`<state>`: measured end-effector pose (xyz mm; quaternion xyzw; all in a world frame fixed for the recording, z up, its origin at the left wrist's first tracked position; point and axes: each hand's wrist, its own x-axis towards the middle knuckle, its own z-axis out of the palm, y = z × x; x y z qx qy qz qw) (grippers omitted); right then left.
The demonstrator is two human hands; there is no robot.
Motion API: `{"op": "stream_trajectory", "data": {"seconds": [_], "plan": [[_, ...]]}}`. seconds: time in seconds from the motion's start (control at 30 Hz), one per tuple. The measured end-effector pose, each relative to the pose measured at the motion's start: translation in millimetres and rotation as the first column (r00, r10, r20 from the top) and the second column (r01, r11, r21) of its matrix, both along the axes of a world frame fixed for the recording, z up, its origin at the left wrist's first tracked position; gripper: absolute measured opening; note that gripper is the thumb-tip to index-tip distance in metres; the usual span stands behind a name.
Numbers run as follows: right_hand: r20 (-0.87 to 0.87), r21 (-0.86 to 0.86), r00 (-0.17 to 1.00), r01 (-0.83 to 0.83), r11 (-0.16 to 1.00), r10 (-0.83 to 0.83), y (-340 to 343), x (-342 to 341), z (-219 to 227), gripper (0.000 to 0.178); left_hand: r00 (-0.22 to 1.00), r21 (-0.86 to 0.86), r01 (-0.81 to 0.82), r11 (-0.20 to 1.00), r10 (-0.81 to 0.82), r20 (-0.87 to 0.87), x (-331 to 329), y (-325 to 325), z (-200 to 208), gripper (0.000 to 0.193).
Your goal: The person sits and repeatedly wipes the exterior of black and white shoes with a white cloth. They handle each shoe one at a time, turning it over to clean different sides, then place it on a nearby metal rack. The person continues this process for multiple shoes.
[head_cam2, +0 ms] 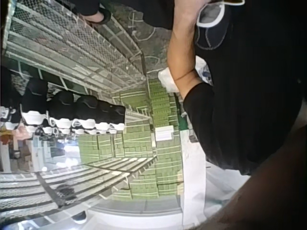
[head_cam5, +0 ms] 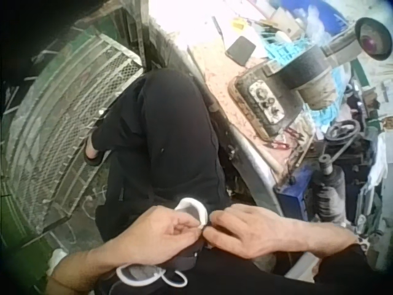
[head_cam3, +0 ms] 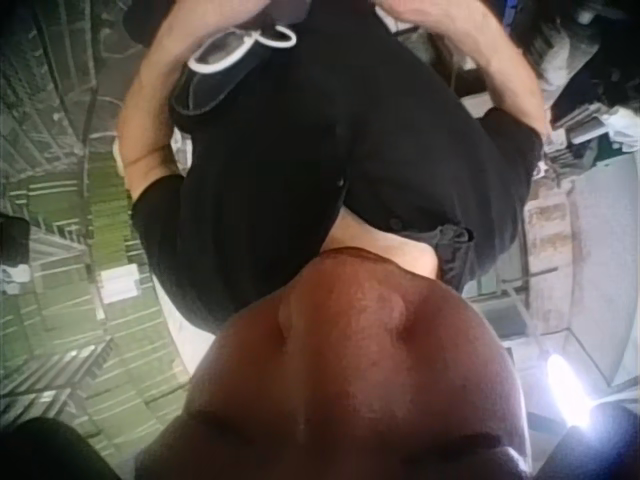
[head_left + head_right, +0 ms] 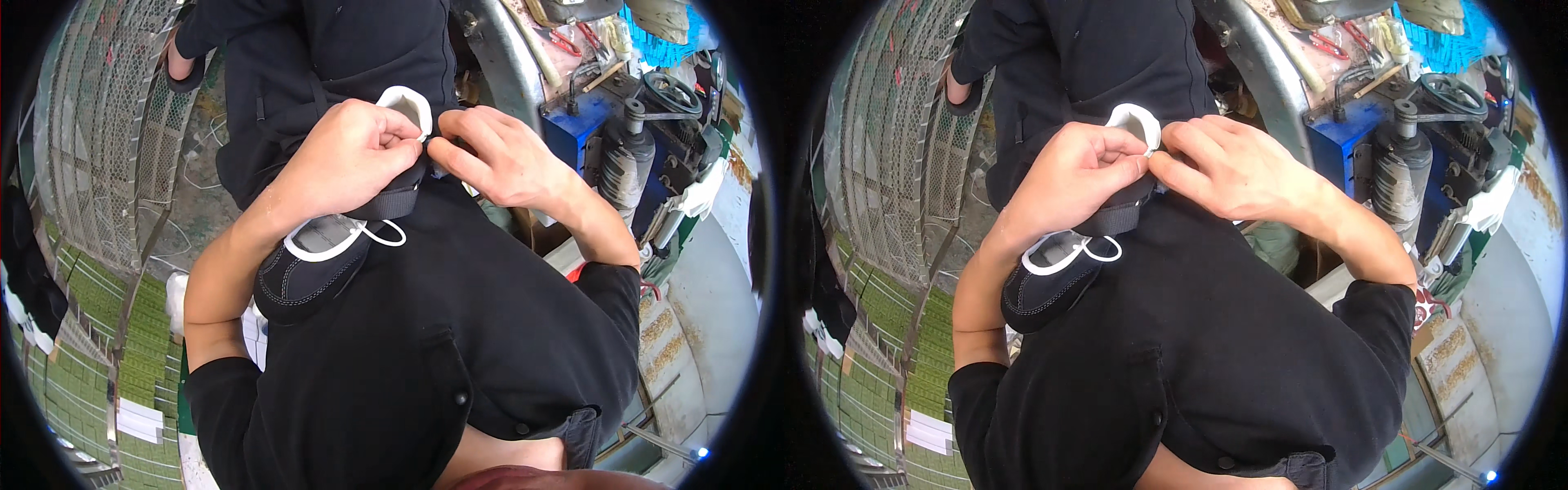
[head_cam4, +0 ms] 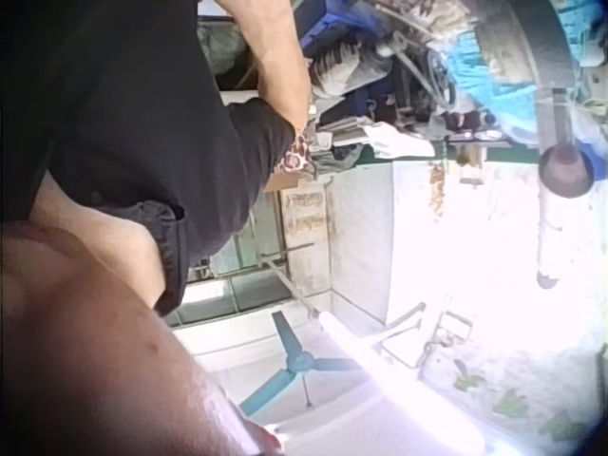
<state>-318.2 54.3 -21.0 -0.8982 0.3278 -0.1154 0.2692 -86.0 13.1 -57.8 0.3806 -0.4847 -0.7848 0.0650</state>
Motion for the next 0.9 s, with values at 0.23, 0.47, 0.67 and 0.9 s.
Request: {"op": "stream_trajectory", "data": {"seconds": [0.23, 0.47, 0.67, 0.9], "plan": [[-0.012, 0.04, 0.994, 0.112, 0.993, -0.112, -14, -8, 9, 0.042, 0.995, 0.078, -0.085, 0.993, 0.089, -0.048, 2, 2, 1, 0.021], [0.033, 0.083, 0.997, 0.065, 0.994, -0.068, -4, 7, -2, 0.042, 1.0, 0.027, -0.012, 1.0, 0.012, 0.019, 3, 2, 3, 0.02], [-0.101, 0.003, 0.995, 0.028, 1.0, -0.028, -1, 2, 9, 0.04, 0.998, 0.012, 0.02, 1.0, -0.021, 0.061, -2, 0, 9, 0.019], [0.037, -0.022, 0.99, 0.139, 0.99, -0.138, -11, 2, 13, 0.032, 0.998, 0.056, -0.042, 0.998, 0.04, 0.046, 3, 0, 8, 0.021]]}}
